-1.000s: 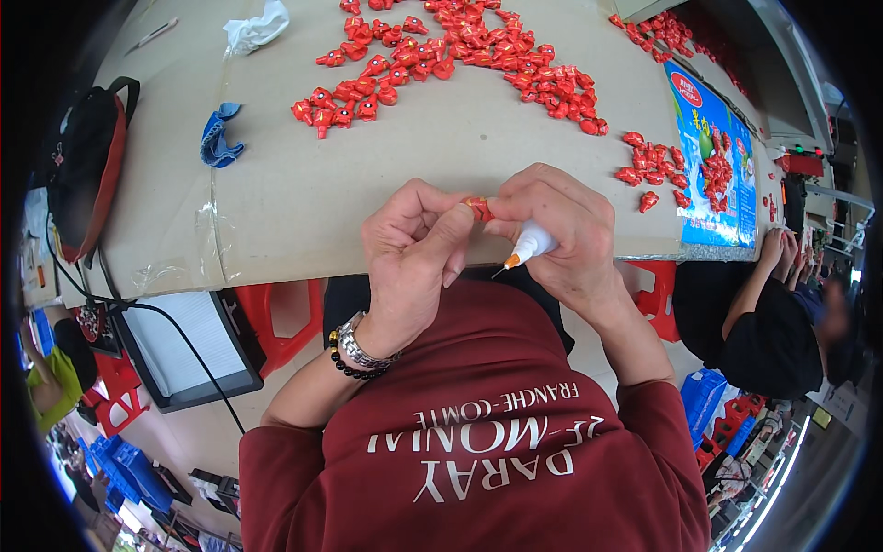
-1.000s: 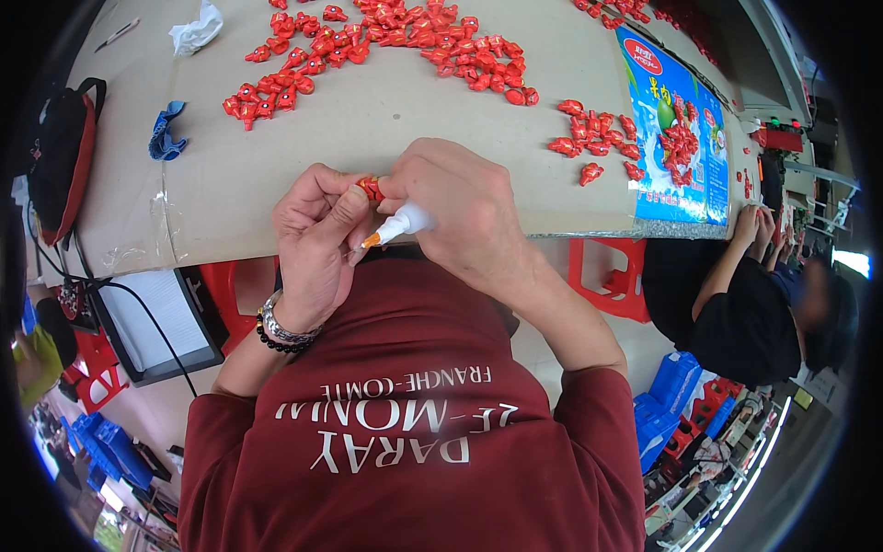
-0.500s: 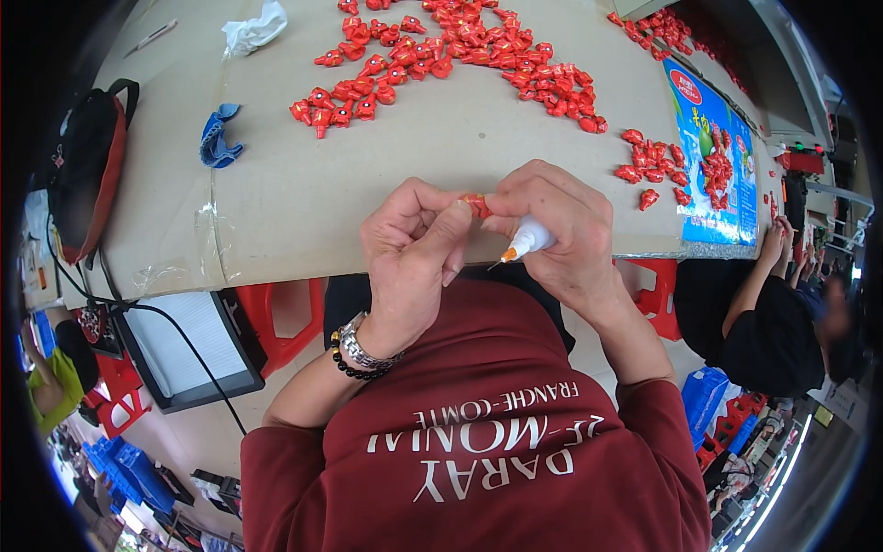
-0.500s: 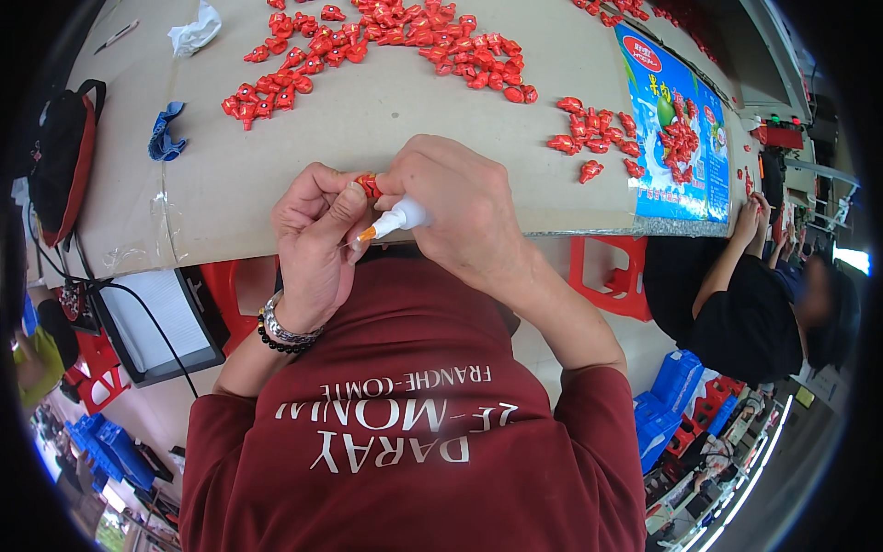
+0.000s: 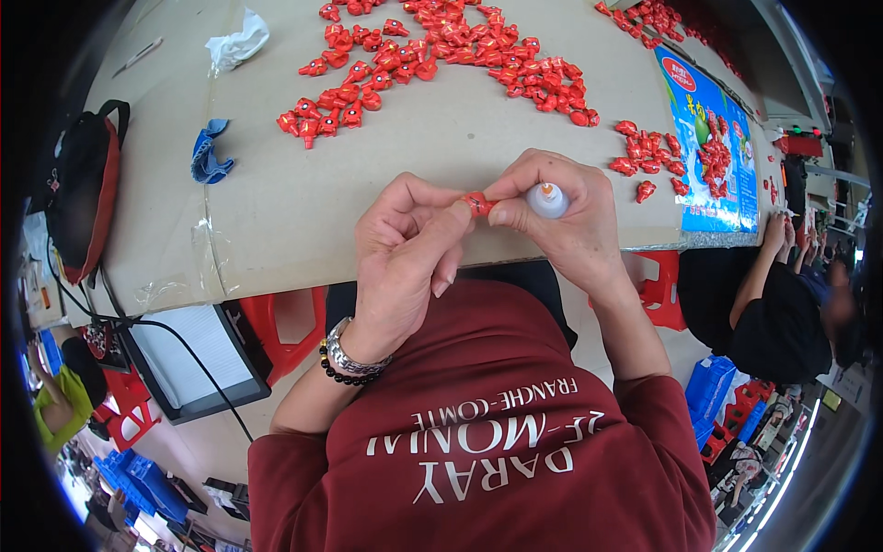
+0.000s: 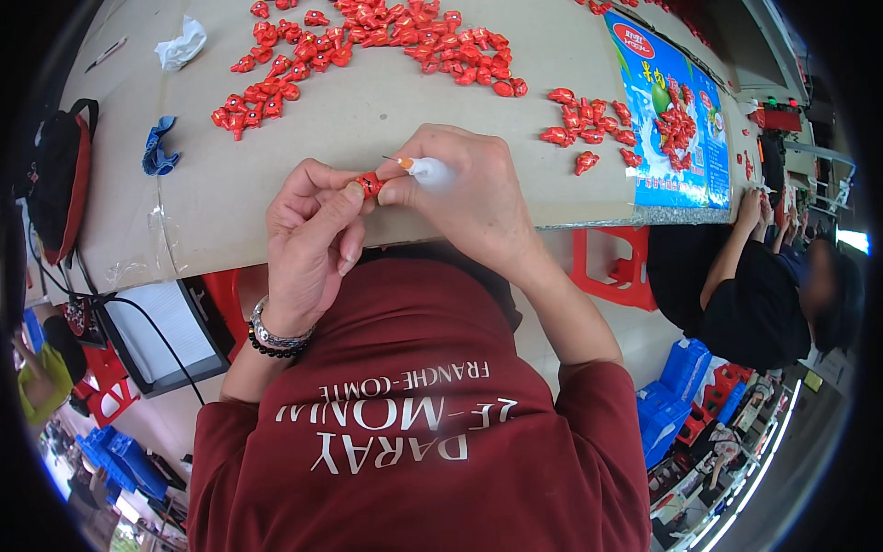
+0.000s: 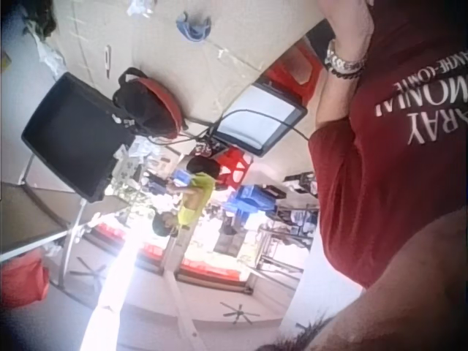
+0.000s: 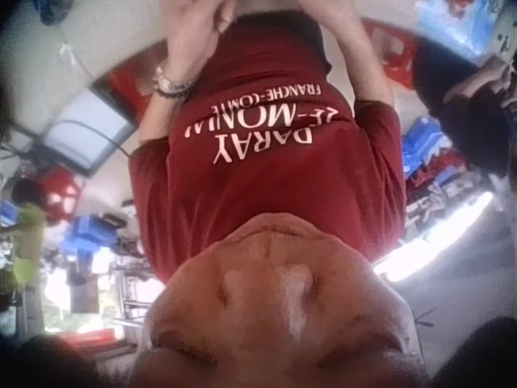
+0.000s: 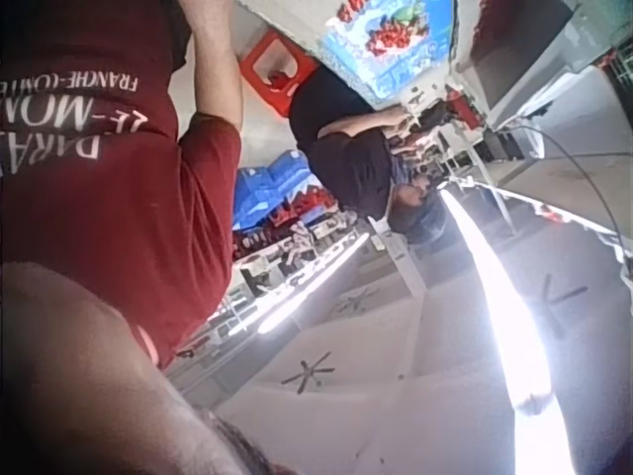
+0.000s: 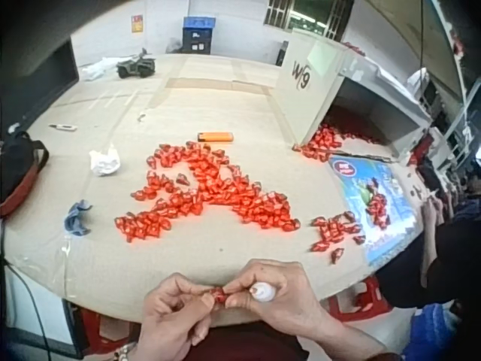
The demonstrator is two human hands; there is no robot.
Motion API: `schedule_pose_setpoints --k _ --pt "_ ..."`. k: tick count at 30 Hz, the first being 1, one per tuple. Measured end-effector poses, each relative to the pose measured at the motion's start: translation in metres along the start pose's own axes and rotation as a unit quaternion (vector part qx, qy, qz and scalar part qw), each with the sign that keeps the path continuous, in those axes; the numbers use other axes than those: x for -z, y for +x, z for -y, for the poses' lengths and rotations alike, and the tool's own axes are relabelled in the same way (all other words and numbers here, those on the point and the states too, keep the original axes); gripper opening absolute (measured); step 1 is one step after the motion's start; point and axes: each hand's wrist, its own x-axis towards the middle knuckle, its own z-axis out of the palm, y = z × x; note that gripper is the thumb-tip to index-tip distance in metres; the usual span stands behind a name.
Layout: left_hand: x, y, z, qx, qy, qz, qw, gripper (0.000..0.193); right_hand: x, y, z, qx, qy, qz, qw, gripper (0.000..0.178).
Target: The person sits at a table and repeatedly picks up small red plastic objects. They apply a small amount of white liquid from a squeeze bottle onto the top of each object and then place it back on the table. The process is repeated for numerous items throughout the clip.
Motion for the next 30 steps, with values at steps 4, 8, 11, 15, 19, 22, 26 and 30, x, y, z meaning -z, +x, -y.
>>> schedule_pose_setpoints --k 4,8,11,15,19,22,26,30 --pt "0.005 0.000 0.003 -0.010 0.005 0.027 1.000 0.005 0.000 0.001 -0.004 0.017 -0.005 0.005 1.000 0.017" --pt "0.002 0.000 0.003 -0.015 -0.013 0.001 1.000 0.004 -0.002 -0.001 -0.005 0.002 0.018 0.006 1.000 0.017" --pt "0.008 0.001 0.005 -0.010 0.003 0.034 0.999 0.005 -0.003 0.000 -0.008 0.017 0.006 0.002 1.000 0.018" --pt "0.006 0.001 0.005 -0.014 0.006 0.031 0.999 0.005 -0.003 -0.001 -0.007 0.018 0.017 0.003 1.000 0.016" --pt "0.004 0.002 0.006 -0.019 0.017 0.033 0.999 0.005 -0.001 -0.001 -0.007 0.021 0.023 0.001 1.000 0.016" --pt "-0.007 0.002 0.000 -0.008 0.043 0.026 0.999 0.010 0.007 -0.001 -0.008 0.041 0.001 -0.023 0.999 0.014" --pt "-0.009 0.007 -0.010 -0.043 0.154 0.047 0.986 0.021 0.032 -0.006 -0.020 0.052 0.001 -0.138 0.989 0.011" --pt "0.008 0.030 -0.023 -0.212 0.464 0.041 0.859 0.018 0.081 -0.014 -0.031 -0.044 -0.005 -0.323 0.945 0.008"
